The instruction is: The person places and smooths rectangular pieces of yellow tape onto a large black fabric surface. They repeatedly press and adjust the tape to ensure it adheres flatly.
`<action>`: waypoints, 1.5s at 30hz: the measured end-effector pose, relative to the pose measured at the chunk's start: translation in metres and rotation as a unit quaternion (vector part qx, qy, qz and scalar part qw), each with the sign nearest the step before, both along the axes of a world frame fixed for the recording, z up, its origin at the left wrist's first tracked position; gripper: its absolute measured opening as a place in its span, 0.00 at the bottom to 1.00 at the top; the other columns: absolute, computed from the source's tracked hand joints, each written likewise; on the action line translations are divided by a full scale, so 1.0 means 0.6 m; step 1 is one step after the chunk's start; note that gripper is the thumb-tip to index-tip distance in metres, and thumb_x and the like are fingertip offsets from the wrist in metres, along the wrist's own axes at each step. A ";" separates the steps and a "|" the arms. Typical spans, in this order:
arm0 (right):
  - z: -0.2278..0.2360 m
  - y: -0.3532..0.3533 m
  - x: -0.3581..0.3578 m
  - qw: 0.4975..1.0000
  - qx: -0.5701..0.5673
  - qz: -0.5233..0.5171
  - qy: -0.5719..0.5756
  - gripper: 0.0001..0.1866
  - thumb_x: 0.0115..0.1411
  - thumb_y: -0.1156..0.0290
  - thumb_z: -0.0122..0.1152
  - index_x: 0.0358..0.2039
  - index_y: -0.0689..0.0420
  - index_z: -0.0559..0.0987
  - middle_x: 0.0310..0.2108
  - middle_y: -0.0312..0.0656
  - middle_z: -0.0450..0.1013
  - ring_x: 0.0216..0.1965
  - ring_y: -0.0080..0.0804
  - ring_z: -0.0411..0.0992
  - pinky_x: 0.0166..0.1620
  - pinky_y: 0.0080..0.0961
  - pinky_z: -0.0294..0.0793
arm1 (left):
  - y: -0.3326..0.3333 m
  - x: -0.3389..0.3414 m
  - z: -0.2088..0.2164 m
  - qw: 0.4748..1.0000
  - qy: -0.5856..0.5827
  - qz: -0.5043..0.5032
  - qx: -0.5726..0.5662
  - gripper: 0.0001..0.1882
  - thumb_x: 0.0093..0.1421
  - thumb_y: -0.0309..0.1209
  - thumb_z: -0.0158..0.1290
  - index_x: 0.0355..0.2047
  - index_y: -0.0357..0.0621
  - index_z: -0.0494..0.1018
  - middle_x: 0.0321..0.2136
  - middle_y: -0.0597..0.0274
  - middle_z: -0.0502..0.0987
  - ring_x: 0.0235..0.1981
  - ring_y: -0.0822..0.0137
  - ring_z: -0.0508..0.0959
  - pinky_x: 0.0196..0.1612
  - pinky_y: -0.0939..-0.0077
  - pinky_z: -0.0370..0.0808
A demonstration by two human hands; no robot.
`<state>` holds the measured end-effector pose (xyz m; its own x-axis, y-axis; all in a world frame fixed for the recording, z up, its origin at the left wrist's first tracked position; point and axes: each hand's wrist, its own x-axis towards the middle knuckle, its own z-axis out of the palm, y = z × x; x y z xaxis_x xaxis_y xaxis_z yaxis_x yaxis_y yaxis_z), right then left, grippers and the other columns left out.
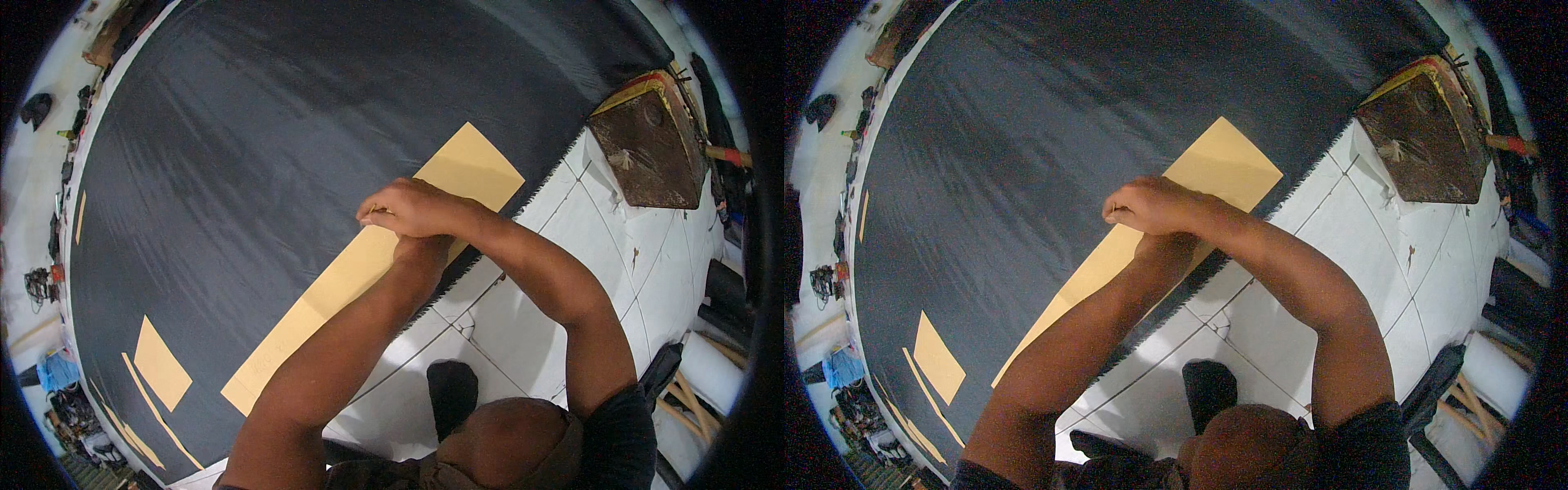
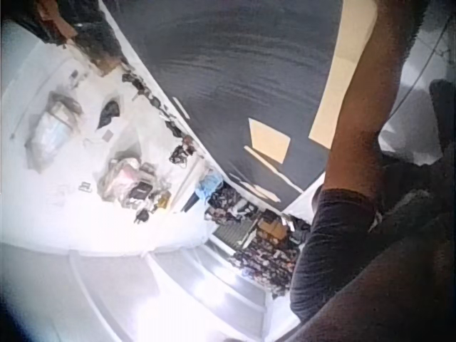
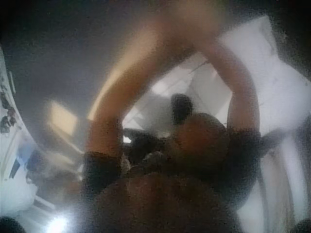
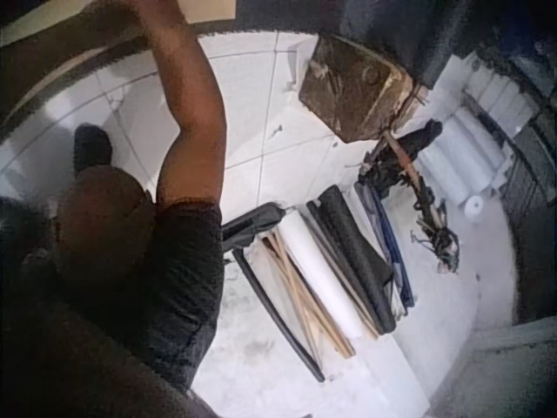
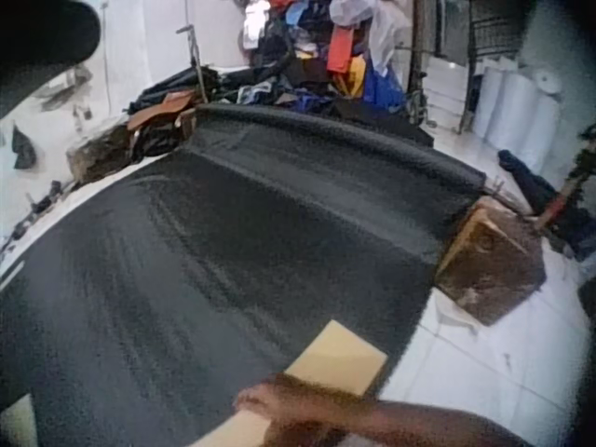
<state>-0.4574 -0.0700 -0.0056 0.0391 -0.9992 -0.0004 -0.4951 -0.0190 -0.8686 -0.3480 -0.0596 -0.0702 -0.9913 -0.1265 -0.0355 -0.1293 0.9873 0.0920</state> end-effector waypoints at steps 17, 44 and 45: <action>0.026 0.055 -0.153 0.974 0.092 -0.132 0.159 0.15 0.68 0.62 0.54 0.46 0.58 0.80 0.42 0.50 0.80 0.48 0.51 0.77 0.51 0.41 0.75 | -0.022 -0.007 0.106 0.978 -0.199 -0.037 0.060 0.33 0.65 0.34 0.49 0.70 0.58 0.56 0.72 0.47 0.48 0.61 0.32 0.65 0.47 0.45 0.81; -0.010 0.087 -0.245 0.920 0.045 -0.354 0.161 0.14 0.71 0.61 0.49 0.45 0.58 0.75 0.39 0.54 0.78 0.44 0.53 0.77 0.48 0.46 0.74 | -0.022 -0.008 0.111 0.983 -0.171 -0.063 0.005 0.43 0.54 0.32 0.61 0.70 0.58 0.56 0.71 0.45 0.50 0.55 0.40 0.70 0.40 0.59 0.86; -0.006 0.084 -0.242 0.925 0.056 -0.349 0.141 0.14 0.70 0.60 0.49 0.45 0.58 0.75 0.42 0.57 0.78 0.47 0.58 0.75 0.49 0.49 0.74 | -0.024 -0.009 0.116 0.981 -0.182 -0.064 0.007 0.44 0.54 0.31 0.61 0.70 0.58 0.56 0.71 0.45 0.49 0.55 0.40 0.70 0.40 0.59 0.86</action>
<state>-0.6024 -0.0196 -0.0092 -0.6332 -0.7738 -0.0180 -0.5598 0.4739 -0.6798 -0.3533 -0.0738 -0.0003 -0.9202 0.0001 -0.3914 -0.0319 0.9967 0.0752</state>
